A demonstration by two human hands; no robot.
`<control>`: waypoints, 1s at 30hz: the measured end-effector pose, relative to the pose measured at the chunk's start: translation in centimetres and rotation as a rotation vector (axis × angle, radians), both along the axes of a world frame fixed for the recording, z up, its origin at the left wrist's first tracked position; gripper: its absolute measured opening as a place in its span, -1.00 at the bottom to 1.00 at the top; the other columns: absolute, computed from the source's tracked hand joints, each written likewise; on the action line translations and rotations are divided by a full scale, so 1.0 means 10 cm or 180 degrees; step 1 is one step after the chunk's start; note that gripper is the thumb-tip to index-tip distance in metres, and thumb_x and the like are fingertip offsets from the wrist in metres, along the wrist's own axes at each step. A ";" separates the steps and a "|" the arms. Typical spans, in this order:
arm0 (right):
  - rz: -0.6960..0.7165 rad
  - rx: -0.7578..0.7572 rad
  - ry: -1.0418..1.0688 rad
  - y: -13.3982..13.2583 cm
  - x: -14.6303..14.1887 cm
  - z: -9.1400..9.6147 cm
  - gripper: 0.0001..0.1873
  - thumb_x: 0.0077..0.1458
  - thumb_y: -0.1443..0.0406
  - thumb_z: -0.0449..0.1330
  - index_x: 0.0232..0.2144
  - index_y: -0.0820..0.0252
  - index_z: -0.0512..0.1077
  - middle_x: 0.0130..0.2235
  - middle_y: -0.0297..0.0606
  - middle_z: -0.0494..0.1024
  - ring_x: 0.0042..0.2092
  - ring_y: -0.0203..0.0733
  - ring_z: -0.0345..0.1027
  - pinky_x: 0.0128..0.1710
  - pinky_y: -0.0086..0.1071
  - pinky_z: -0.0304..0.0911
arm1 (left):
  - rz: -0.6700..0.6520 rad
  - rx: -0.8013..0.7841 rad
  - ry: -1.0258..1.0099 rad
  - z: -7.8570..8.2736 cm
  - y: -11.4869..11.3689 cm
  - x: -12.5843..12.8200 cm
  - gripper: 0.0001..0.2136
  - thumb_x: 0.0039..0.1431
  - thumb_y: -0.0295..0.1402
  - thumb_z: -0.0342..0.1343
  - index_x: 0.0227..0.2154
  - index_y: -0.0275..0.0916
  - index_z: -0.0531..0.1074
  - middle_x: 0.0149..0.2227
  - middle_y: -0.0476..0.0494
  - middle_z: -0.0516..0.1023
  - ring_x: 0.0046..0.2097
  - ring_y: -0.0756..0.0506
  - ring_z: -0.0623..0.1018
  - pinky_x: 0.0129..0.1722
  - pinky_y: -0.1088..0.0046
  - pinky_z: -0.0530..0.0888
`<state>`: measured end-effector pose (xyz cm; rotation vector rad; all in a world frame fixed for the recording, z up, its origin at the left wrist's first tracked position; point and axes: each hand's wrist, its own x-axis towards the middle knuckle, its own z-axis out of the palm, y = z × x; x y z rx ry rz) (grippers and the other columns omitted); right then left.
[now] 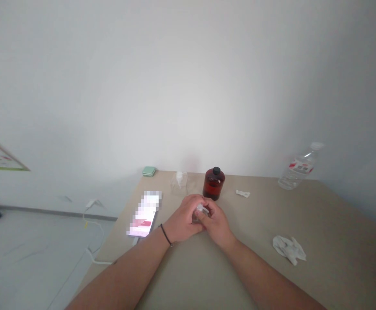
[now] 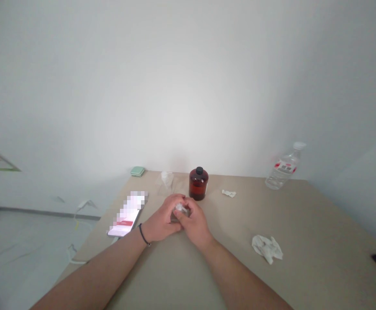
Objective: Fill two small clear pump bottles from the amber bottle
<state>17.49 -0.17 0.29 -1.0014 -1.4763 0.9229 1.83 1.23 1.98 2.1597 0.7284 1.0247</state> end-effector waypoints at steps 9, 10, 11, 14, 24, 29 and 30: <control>0.0253 0.0164 -0.0301 0.00 0.05 0.04 -0.67 0.21 0.03 0.17 -0.14 0.06 0.54 -0.08 -0.18 0.49 0.02 -0.02 0.37 0.08 -0.13 0.26 | -0.0044 0.0063 -0.0060 -0.04 0.02 -0.03 -0.39 -0.02 -0.46 0.32 0.12 -0.13 0.29 0.16 -0.27 0.35 0.21 -0.32 0.35 0.24 -0.01 0.28; 0.0259 0.0145 -0.0263 0.01 0.05 0.02 -0.67 0.21 0.02 0.17 -0.14 0.06 0.53 -0.08 -0.18 0.47 0.02 -0.02 0.37 0.07 -0.13 0.27 | -0.0030 0.0068 -0.0110 -0.05 0.02 -0.03 -0.37 -0.02 -0.47 0.32 0.14 -0.13 0.26 0.17 -0.28 0.35 0.21 -0.32 0.35 0.24 -0.01 0.28; 0.0271 0.0125 -0.0212 0.01 0.04 0.00 -0.67 0.20 0.01 0.17 -0.13 0.05 0.52 -0.07 -0.19 0.46 0.03 -0.02 0.37 0.07 -0.13 0.28 | -0.0014 0.0060 -0.0174 -0.05 0.01 -0.02 -0.35 -0.02 -0.48 0.31 0.15 -0.13 0.24 0.17 -0.28 0.34 0.21 -0.32 0.36 0.24 -0.01 0.29; 0.0308 0.0096 -0.0074 0.03 0.02 -0.05 -0.64 0.15 -0.01 0.22 -0.09 0.01 0.47 -0.02 -0.19 0.44 0.07 -0.01 0.35 0.09 -0.12 0.27 | 0.0019 -0.0007 -0.0312 -0.07 0.00 -0.02 -0.37 -0.04 -0.54 0.28 0.12 -0.14 0.25 0.17 -0.30 0.32 0.22 -0.31 0.37 0.24 0.01 0.31; 0.0368 -0.0425 0.0245 0.01 0.00 -0.02 -0.61 0.11 0.01 0.24 -0.09 0.04 0.36 -0.04 -0.21 0.51 0.03 -0.01 0.41 0.05 -0.09 0.33 | 0.0033 0.0125 -0.0083 0.03 0.00 0.00 -0.39 -0.02 -0.50 0.27 0.14 -0.12 0.31 0.12 -0.23 0.40 0.17 -0.29 0.39 0.21 0.06 0.33; 0.0438 -0.0429 0.0249 0.01 0.03 -0.01 -0.59 0.12 -0.01 0.23 -0.06 0.02 0.39 -0.03 -0.22 0.50 0.03 -0.01 0.40 0.02 -0.13 0.34 | 0.0102 0.0122 -0.0105 -0.02 0.02 0.00 -0.42 -0.03 -0.44 0.32 0.10 -0.15 0.34 0.13 -0.26 0.40 0.20 -0.32 0.36 0.22 0.04 0.31; 0.0445 -0.0419 0.0249 0.02 0.04 -0.01 -0.60 0.13 -0.01 0.22 -0.05 0.02 0.40 -0.03 -0.22 0.50 0.04 -0.01 0.40 0.02 -0.13 0.34 | 0.0104 0.0120 -0.0109 -0.02 0.02 0.00 -0.43 -0.03 -0.43 0.33 0.09 -0.15 0.35 0.12 -0.26 0.40 0.20 -0.32 0.36 0.23 0.03 0.30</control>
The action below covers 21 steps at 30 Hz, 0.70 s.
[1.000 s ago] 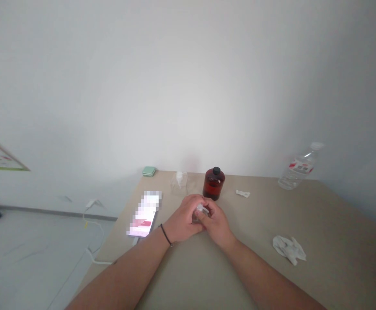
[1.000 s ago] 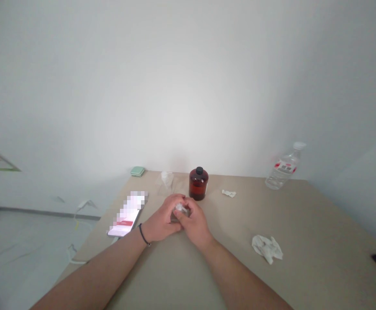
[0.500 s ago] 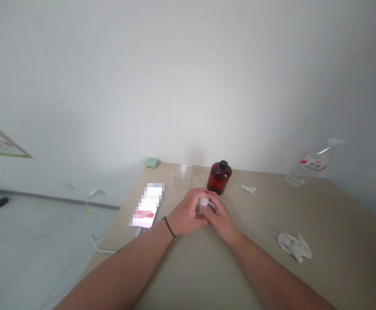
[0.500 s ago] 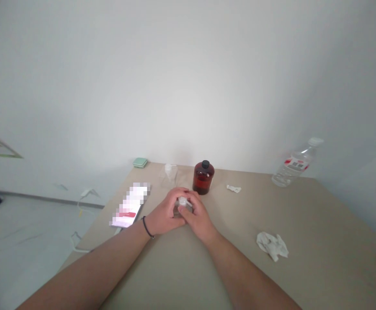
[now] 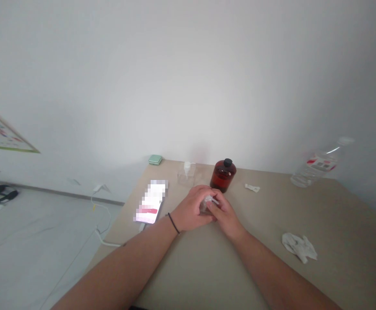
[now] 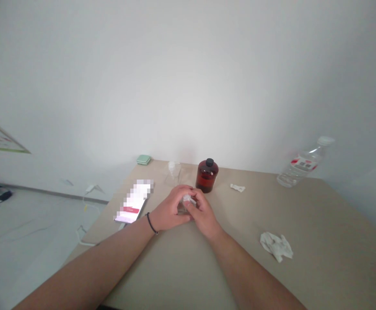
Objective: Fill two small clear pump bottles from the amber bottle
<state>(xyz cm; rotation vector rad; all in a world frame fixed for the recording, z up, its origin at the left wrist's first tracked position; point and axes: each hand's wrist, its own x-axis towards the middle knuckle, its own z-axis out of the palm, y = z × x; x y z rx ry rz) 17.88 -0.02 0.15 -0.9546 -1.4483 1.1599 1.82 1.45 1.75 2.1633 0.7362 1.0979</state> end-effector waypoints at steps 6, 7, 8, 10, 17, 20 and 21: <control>-0.0049 0.0126 -0.0023 0.02 0.02 0.00 -0.63 0.13 -0.02 0.22 -0.10 0.02 0.46 0.01 -0.19 0.45 0.09 0.01 0.35 0.07 -0.11 0.30 | -0.0095 0.0021 -0.0051 0.02 0.00 0.00 -0.44 -0.02 -0.43 0.34 0.08 -0.14 0.34 0.12 -0.25 0.40 0.18 -0.30 0.38 0.22 0.05 0.31; -0.0035 0.0113 -0.0008 0.02 0.01 0.00 -0.62 0.12 -0.02 0.23 -0.10 0.02 0.46 0.01 -0.19 0.45 0.08 0.02 0.35 0.06 -0.11 0.31 | -0.0093 0.0029 -0.0045 0.02 0.00 0.00 -0.44 -0.02 -0.43 0.34 0.09 -0.14 0.34 0.12 -0.25 0.40 0.18 -0.30 0.37 0.22 0.05 0.31; -0.0016 0.0087 0.0020 0.02 0.01 -0.01 -0.61 0.11 -0.01 0.25 -0.09 0.01 0.44 0.00 -0.20 0.46 0.07 0.01 0.36 0.05 -0.11 0.32 | -0.0079 0.0035 -0.0034 0.02 0.00 0.00 -0.43 -0.02 -0.43 0.33 0.09 -0.14 0.33 0.12 -0.25 0.40 0.19 -0.30 0.37 0.22 0.04 0.31; 0.0017 0.0004 0.0087 0.02 0.00 -0.01 -0.59 0.07 0.00 0.29 -0.08 0.00 0.40 -0.04 -0.22 0.48 0.03 0.00 0.39 0.01 -0.12 0.34 | -0.0045 0.0042 -0.0008 0.01 0.00 -0.01 -0.42 -0.02 -0.45 0.32 0.10 -0.15 0.33 0.13 -0.26 0.39 0.20 -0.31 0.36 0.22 0.05 0.31; -0.0015 -0.0122 0.0112 0.01 -0.01 -0.03 -0.61 0.08 0.00 0.28 -0.13 0.02 0.35 -0.07 -0.25 0.51 -0.03 -0.05 0.41 -0.05 -0.18 0.35 | -0.0058 0.0086 0.0067 0.01 0.00 -0.01 -0.40 -0.02 -0.46 0.30 0.13 -0.15 0.31 0.11 -0.26 0.40 0.17 -0.30 0.37 0.20 0.06 0.32; 0.0047 -0.0027 0.0215 0.02 0.01 -0.04 -0.62 0.10 0.00 0.28 -0.12 0.03 0.39 -0.07 -0.26 0.50 -0.01 -0.05 0.40 -0.01 -0.18 0.33 | -0.0036 0.0146 0.0021 0.01 0.01 0.00 -0.42 -0.03 -0.43 0.33 0.10 -0.17 0.32 0.10 -0.26 0.42 0.15 -0.30 0.39 0.20 0.04 0.32; 0.0058 -0.0013 0.0238 0.03 0.01 -0.04 -0.62 0.11 0.00 0.28 -0.11 0.03 0.41 -0.07 -0.26 0.50 0.00 -0.05 0.40 -0.01 -0.18 0.33 | -0.0036 0.0160 0.0010 0.01 0.01 0.00 -0.42 -0.03 -0.42 0.34 0.10 -0.18 0.32 0.09 -0.26 0.42 0.15 -0.29 0.39 0.19 0.05 0.33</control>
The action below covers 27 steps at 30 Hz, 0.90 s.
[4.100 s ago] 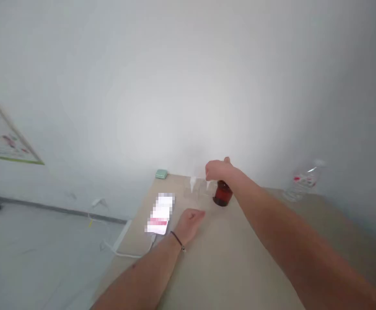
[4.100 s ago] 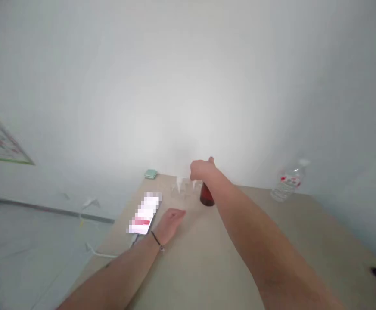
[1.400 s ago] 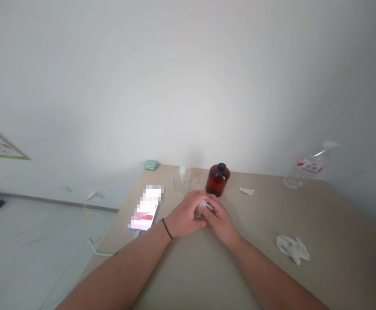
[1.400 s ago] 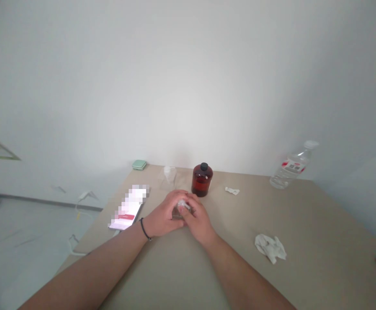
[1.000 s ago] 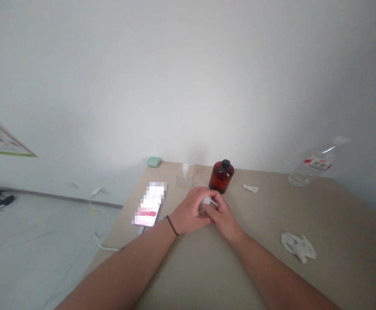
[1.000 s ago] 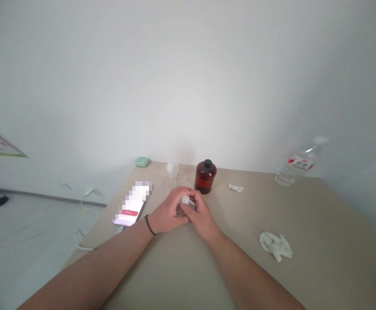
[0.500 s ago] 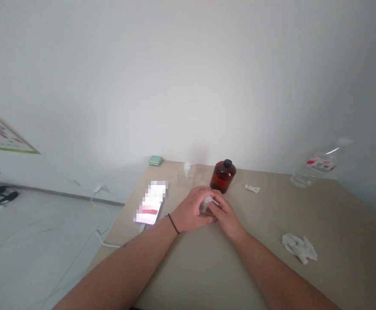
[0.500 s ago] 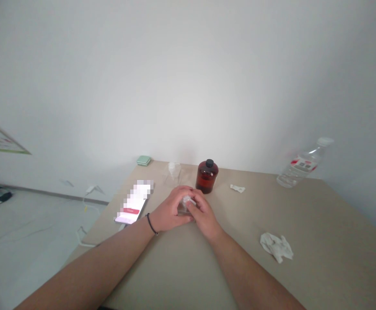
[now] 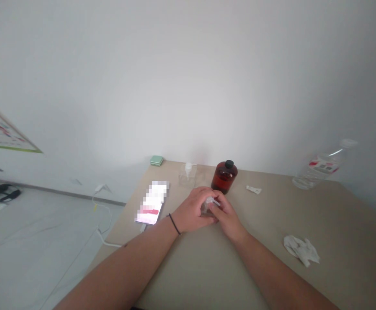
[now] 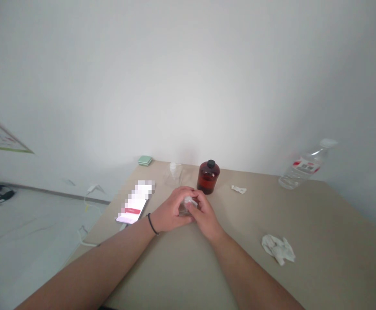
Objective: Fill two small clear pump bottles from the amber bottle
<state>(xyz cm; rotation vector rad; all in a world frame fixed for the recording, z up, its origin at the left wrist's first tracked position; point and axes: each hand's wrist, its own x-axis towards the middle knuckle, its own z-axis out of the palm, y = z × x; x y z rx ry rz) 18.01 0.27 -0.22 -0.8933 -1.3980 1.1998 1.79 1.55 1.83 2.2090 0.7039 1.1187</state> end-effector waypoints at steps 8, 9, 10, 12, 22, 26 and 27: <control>0.0017 -0.0044 0.0039 -0.03 -0.01 0.00 -0.62 0.08 0.04 0.31 -0.10 0.00 0.38 -0.08 -0.27 0.52 -0.03 -0.05 0.41 -0.03 -0.18 0.34 | -0.0052 0.0043 0.0009 0.01 0.00 -0.01 -0.41 -0.01 -0.42 0.32 0.12 -0.16 0.31 0.10 -0.26 0.42 0.16 -0.29 0.39 0.19 0.05 0.33; 0.0019 -0.0049 0.0042 -0.03 -0.01 0.00 -0.61 0.08 0.04 0.32 -0.11 0.00 0.37 -0.08 -0.27 0.51 -0.04 -0.06 0.41 -0.03 -0.18 0.34 | -0.0057 0.0049 0.0009 0.01 0.00 -0.01 -0.41 0.00 -0.42 0.32 0.13 -0.17 0.31 0.10 -0.26 0.42 0.15 -0.29 0.39 0.18 0.05 0.34; 0.0015 -0.0056 0.0044 -0.03 -0.02 0.00 -0.61 0.07 0.04 0.32 -0.12 0.01 0.36 -0.08 -0.28 0.51 -0.04 -0.06 0.41 -0.03 -0.18 0.34 | -0.0057 0.0054 0.0009 0.01 0.01 -0.01 -0.41 0.00 -0.42 0.31 0.13 -0.17 0.31 0.10 -0.26 0.42 0.15 -0.29 0.39 0.18 0.05 0.33; 0.0015 -0.0077 0.0032 -0.03 -0.02 0.00 -0.63 0.09 0.04 0.30 -0.13 0.02 0.36 -0.08 -0.27 0.51 -0.04 -0.07 0.41 -0.02 -0.17 0.34 | -0.0053 0.0051 0.0008 0.00 0.01 -0.01 -0.41 0.00 -0.42 0.31 0.12 -0.18 0.31 0.10 -0.27 0.42 0.16 -0.29 0.39 0.19 0.04 0.33; -0.0032 0.0161 -0.0168 0.01 0.02 -0.04 -0.60 0.12 0.02 0.27 -0.04 0.00 0.43 -0.01 -0.23 0.48 0.07 0.01 0.38 0.08 -0.09 0.30 | -0.0034 -0.0003 0.0008 0.00 0.01 -0.01 -0.42 -0.04 -0.44 0.33 0.09 -0.17 0.32 0.11 -0.27 0.42 0.16 -0.30 0.39 0.20 0.02 0.33; -0.0039 0.0175 -0.0200 0.02 0.01 -0.07 -0.57 0.10 0.02 0.30 -0.05 0.02 0.38 -0.01 -0.21 0.49 0.06 -0.01 0.38 0.08 -0.09 0.30 | -0.0056 0.0036 -0.0032 0.00 0.01 0.00 -0.42 -0.04 -0.47 0.30 0.09 -0.18 0.32 0.11 -0.27 0.41 0.16 -0.29 0.39 0.19 0.03 0.33; -0.0046 0.0154 -0.0215 0.01 0.00 -0.07 -0.58 0.11 0.02 0.29 -0.05 0.02 0.38 -0.02 -0.21 0.49 0.05 -0.01 0.38 0.07 -0.09 0.30 | -0.0062 0.0045 -0.0038 0.00 0.01 0.00 -0.43 -0.04 -0.47 0.30 0.09 -0.18 0.31 0.11 -0.27 0.42 0.16 -0.29 0.39 0.19 0.03 0.33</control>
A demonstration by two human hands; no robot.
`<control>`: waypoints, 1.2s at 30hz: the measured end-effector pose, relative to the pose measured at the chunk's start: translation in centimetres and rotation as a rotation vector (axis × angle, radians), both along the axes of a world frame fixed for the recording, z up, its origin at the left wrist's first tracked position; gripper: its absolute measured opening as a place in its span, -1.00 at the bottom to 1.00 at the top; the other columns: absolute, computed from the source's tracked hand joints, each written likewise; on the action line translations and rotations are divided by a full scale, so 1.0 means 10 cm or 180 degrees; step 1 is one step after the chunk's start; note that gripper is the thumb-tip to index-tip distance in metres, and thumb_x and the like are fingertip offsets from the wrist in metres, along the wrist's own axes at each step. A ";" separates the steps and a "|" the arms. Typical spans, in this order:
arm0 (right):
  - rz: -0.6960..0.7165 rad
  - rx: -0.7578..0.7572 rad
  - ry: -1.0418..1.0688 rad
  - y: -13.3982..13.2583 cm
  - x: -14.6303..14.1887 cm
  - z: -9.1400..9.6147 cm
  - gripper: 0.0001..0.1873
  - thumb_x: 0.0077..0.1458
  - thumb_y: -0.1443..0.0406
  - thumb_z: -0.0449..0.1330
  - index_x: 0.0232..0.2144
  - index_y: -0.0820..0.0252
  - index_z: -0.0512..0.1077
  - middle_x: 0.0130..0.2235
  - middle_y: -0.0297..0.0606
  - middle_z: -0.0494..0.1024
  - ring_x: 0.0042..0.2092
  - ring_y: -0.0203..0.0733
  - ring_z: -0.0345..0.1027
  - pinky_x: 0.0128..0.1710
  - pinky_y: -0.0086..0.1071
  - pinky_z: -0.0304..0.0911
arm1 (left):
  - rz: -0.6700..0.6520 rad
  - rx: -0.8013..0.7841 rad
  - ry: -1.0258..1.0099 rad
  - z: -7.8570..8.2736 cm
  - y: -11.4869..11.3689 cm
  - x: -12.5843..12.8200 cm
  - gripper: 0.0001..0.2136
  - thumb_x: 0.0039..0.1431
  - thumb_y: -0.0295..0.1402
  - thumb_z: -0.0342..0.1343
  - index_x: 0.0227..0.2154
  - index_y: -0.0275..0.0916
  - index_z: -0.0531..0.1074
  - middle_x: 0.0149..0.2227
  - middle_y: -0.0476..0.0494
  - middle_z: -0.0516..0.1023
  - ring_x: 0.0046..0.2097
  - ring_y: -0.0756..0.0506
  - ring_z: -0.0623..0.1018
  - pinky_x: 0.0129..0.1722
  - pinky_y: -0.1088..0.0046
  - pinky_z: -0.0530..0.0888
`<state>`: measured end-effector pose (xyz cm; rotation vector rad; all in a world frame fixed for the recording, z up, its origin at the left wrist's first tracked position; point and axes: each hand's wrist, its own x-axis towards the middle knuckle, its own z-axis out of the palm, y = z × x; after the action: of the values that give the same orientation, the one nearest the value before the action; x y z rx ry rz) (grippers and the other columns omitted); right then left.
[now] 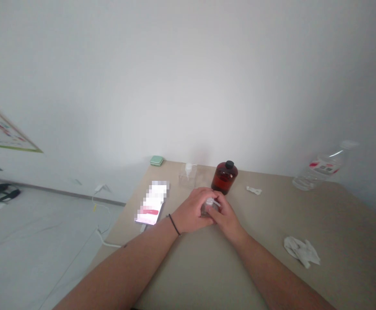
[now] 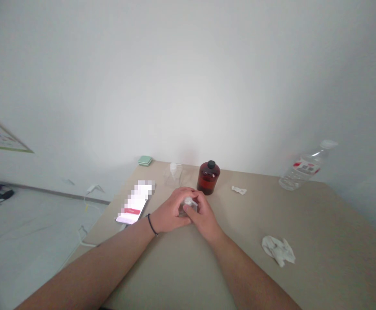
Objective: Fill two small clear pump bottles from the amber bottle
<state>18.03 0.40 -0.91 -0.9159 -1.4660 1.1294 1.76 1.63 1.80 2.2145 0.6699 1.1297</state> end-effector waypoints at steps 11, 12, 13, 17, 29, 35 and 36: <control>-0.0056 0.0113 -0.0061 -0.02 0.02 0.05 -0.60 0.16 -0.02 0.22 -0.04 0.02 0.42 -0.01 -0.20 0.46 0.06 0.00 0.36 0.05 -0.12 0.32 | 0.0023 -0.0025 0.0032 0.00 0.00 0.00 -0.45 -0.02 -0.43 0.33 0.07 -0.17 0.33 0.10 -0.26 0.42 0.15 -0.28 0.40 0.19 0.04 0.33; -0.0031 0.0068 -0.0038 -0.03 0.01 0.06 -0.60 0.15 -0.01 0.23 -0.05 0.03 0.41 -0.02 -0.20 0.46 0.05 -0.01 0.36 0.03 -0.13 0.33 | 0.0013 -0.0009 0.0026 0.00 0.00 0.00 -0.45 -0.02 -0.43 0.32 0.08 -0.17 0.32 0.10 -0.26 0.42 0.15 -0.28 0.40 0.19 0.05 0.34; -0.0003 0.0018 -0.0011 -0.03 0.01 0.07 -0.60 0.14 -0.01 0.25 -0.06 0.03 0.39 -0.03 -0.21 0.47 0.03 -0.02 0.37 0.02 -0.13 0.34 | 0.0004 0.0002 0.0025 0.00 0.00 0.00 -0.44 -0.01 -0.44 0.32 0.09 -0.17 0.31 0.10 -0.26 0.42 0.15 -0.28 0.40 0.18 0.06 0.34; -0.0002 -0.0109 0.0098 -0.04 -0.01 0.06 -0.59 0.07 0.01 0.31 -0.12 0.03 0.34 -0.08 -0.25 0.49 -0.04 -0.06 0.40 -0.01 -0.15 0.36 | 0.0000 0.0004 0.0052 0.00 0.00 0.00 -0.41 -0.01 -0.46 0.30 0.12 -0.17 0.30 0.12 -0.27 0.41 0.17 -0.28 0.39 0.19 0.05 0.34; -0.0026 -0.0053 0.0060 -0.03 0.00 0.08 -0.61 0.11 0.01 0.27 -0.08 0.02 0.40 -0.04 -0.22 0.50 0.03 -0.01 0.39 0.02 -0.13 0.34 | 0.0012 -0.0118 0.0027 0.00 0.00 0.00 -0.42 -0.02 -0.42 0.33 0.09 -0.17 0.32 0.12 -0.27 0.41 0.17 -0.30 0.39 0.20 0.01 0.33; -0.0035 -0.0106 0.0153 -0.03 -0.02 0.07 -0.62 0.09 0.03 0.31 -0.12 0.02 0.38 -0.04 -0.25 0.50 -0.01 -0.05 0.41 0.02 -0.14 0.33 | 0.0001 -0.0036 0.0030 0.00 0.00 0.00 -0.43 -0.02 -0.43 0.32 0.09 -0.19 0.32 0.10 -0.27 0.42 0.16 -0.29 0.40 0.18 0.04 0.35; -0.0031 -0.0096 0.0139 -0.03 -0.02 0.07 -0.63 0.10 0.02 0.29 -0.12 0.02 0.39 -0.05 -0.25 0.50 0.00 -0.05 0.40 0.03 -0.14 0.33 | 0.0013 -0.0034 0.0036 0.00 0.00 0.00 -0.43 -0.02 -0.44 0.32 0.09 -0.19 0.32 0.11 -0.27 0.42 0.16 -0.29 0.40 0.18 0.04 0.35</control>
<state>17.86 0.10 -0.24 -0.9128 -1.4110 1.1602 1.76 1.59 1.82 2.2130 0.6842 1.1138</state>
